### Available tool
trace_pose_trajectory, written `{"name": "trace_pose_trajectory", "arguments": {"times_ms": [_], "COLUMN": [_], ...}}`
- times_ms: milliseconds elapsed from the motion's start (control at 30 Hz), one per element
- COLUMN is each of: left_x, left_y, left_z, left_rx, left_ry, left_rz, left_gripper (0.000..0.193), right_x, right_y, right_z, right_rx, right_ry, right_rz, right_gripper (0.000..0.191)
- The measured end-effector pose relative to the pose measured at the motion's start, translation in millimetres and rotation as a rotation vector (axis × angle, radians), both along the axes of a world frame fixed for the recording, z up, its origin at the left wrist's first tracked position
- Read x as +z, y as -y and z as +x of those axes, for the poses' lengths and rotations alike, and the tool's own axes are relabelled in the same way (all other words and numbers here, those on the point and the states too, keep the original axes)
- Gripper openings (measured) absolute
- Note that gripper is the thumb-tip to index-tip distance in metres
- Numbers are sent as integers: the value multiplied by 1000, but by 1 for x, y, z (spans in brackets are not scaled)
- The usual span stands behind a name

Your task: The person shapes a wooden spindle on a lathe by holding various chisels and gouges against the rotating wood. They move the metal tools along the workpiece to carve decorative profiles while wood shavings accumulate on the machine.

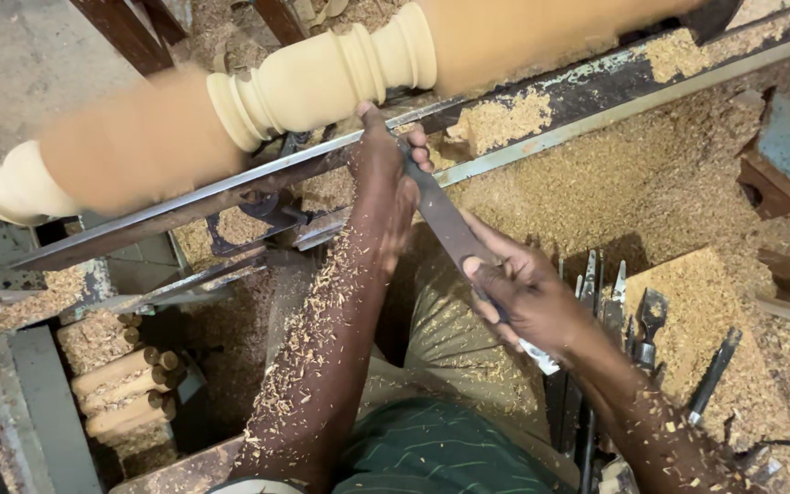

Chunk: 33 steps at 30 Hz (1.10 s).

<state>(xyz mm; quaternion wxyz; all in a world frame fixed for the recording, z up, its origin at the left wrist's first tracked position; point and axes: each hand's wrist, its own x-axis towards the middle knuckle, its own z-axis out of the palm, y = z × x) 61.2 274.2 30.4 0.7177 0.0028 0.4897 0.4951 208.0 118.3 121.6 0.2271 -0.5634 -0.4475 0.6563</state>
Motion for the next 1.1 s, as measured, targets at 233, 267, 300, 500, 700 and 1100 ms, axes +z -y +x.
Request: {"name": "trace_pose_trajectory", "arguments": {"times_ms": [233,267,300,500,700,1100], "left_x": [-6,-8,-9,-22,-24,1], "left_y": [-6,-7,-9,-13,-10,9], "left_z": [-12,-14,-16,-25,-37,-34], "left_rx": [-68,-89,-112,-234,-402,-247], "left_ry": [-26,-19,-37,-96,-117,-6], "left_rz": [-43,-51,-46,-10,47,153], "left_gripper": [73,73,72,59,74,66], "right_x": [-10,-11,-13,-17,-24,-17], "right_y": [19,22,25,39,55,33], "right_z": [-27,-32,-37,-70,-102,-70], "right_rx": [-155,-165,-173,-231,-351,-237], "right_ry": [-108,-108,-107,-156,-240,-97], "right_rz": [-27,-12,3,79,63,25], "right_gripper": [69,69,69,71,75,70]}}
